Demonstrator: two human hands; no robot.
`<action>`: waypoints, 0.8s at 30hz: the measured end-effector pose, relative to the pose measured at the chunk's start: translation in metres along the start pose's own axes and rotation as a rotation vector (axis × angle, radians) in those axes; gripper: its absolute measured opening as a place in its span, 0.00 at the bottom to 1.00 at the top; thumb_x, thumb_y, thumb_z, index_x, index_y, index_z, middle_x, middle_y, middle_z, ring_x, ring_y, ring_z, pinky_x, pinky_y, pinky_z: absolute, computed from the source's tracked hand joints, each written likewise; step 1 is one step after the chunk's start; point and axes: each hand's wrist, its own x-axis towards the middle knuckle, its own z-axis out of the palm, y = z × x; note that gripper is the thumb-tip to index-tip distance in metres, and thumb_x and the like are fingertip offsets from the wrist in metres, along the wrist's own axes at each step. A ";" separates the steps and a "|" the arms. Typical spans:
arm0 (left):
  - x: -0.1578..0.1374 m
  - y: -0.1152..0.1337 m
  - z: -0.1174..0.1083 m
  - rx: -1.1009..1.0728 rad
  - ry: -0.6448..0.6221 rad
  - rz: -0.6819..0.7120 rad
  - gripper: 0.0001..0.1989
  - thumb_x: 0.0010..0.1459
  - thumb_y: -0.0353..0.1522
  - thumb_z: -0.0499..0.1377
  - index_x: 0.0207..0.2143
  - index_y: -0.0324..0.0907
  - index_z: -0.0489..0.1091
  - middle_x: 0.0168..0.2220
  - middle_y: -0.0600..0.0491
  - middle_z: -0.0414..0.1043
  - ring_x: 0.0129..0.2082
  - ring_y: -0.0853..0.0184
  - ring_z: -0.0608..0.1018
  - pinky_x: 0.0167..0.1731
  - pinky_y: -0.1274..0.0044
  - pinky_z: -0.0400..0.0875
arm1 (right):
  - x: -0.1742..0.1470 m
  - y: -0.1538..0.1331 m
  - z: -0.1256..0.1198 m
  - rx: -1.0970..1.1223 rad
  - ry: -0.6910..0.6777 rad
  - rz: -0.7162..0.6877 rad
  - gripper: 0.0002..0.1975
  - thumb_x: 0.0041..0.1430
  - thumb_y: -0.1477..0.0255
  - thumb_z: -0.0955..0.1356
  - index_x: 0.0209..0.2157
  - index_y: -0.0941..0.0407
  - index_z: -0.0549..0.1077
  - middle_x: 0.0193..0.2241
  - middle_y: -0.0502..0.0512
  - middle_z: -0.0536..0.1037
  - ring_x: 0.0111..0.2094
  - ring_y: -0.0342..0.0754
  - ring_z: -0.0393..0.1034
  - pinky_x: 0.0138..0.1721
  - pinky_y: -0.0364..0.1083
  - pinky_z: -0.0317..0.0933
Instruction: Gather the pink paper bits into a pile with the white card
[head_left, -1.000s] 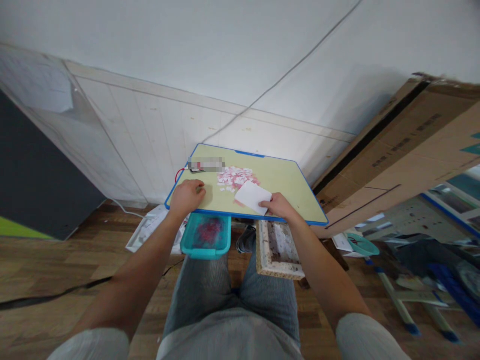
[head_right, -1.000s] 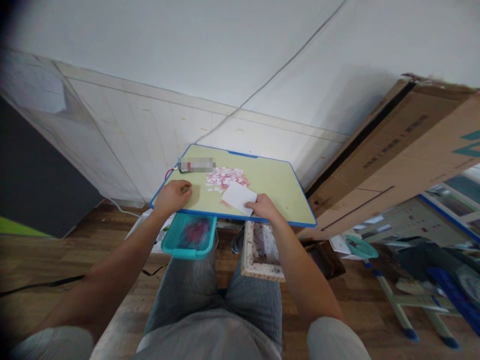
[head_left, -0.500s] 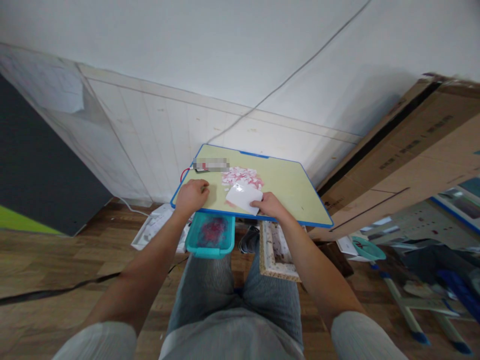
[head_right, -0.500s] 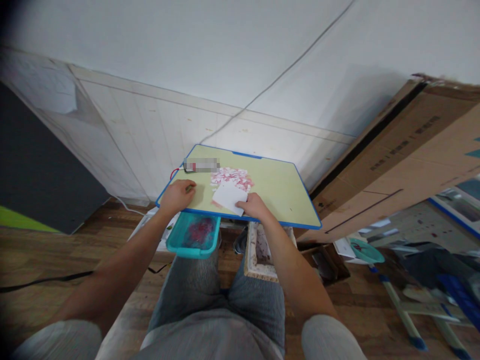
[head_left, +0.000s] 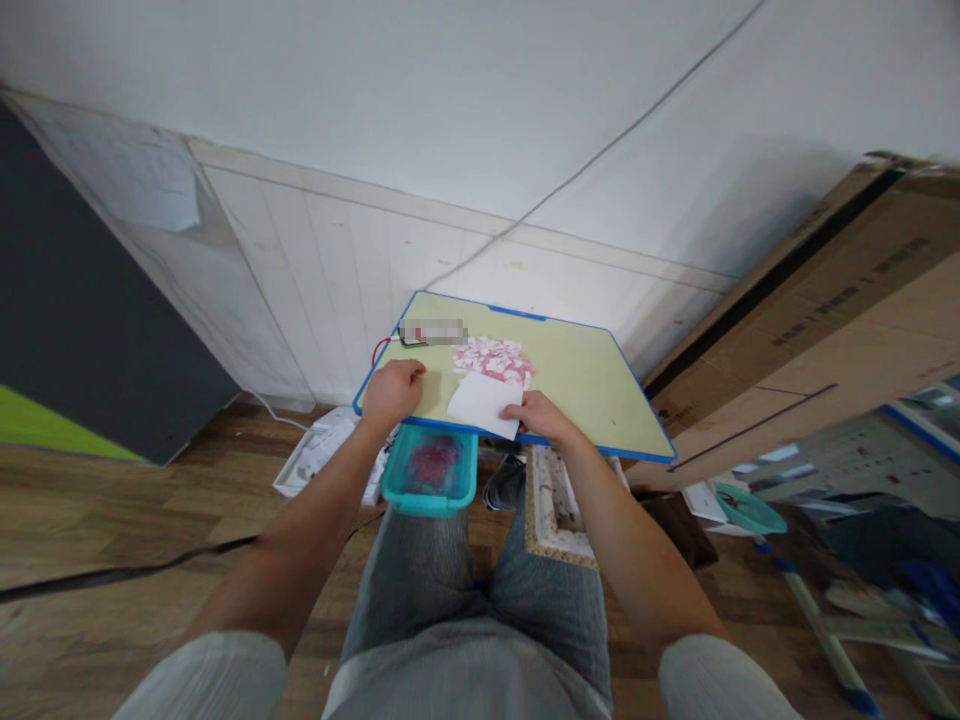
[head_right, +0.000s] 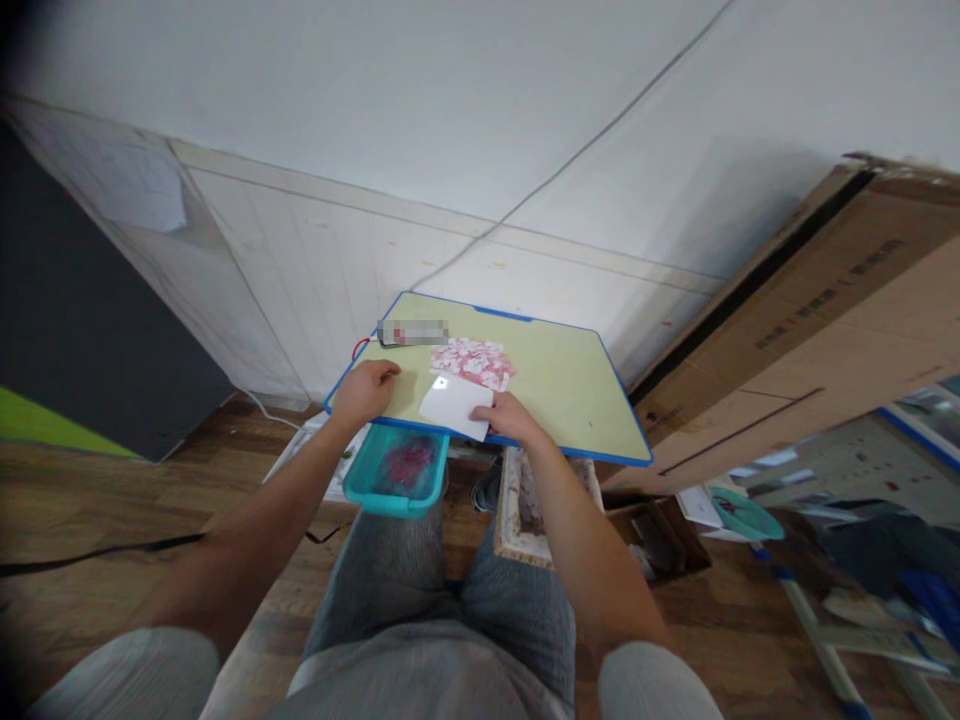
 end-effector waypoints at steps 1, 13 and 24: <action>0.000 0.000 0.000 0.004 -0.002 -0.001 0.18 0.63 0.32 0.51 0.48 0.43 0.78 0.49 0.47 0.80 0.51 0.58 0.78 0.55 0.69 0.70 | 0.000 0.002 0.001 0.006 0.004 -0.005 0.10 0.47 0.67 0.72 0.30 0.60 0.78 0.22 0.50 0.76 0.23 0.43 0.65 0.26 0.41 0.60; 0.001 0.006 -0.003 0.043 -0.002 -0.040 0.18 0.62 0.29 0.52 0.48 0.43 0.78 0.49 0.46 0.80 0.52 0.57 0.77 0.56 0.68 0.70 | -0.005 0.017 0.009 -0.046 0.079 -0.098 0.15 0.47 0.64 0.70 0.33 0.60 0.80 0.27 0.51 0.79 0.30 0.48 0.69 0.33 0.44 0.62; 0.002 0.008 0.000 0.156 0.042 -0.095 0.14 0.63 0.30 0.52 0.45 0.41 0.76 0.49 0.43 0.77 0.54 0.56 0.74 0.55 0.67 0.68 | -0.022 0.022 0.028 -0.122 0.128 -0.166 0.16 0.51 0.63 0.69 0.37 0.58 0.82 0.34 0.53 0.83 0.36 0.54 0.73 0.41 0.48 0.67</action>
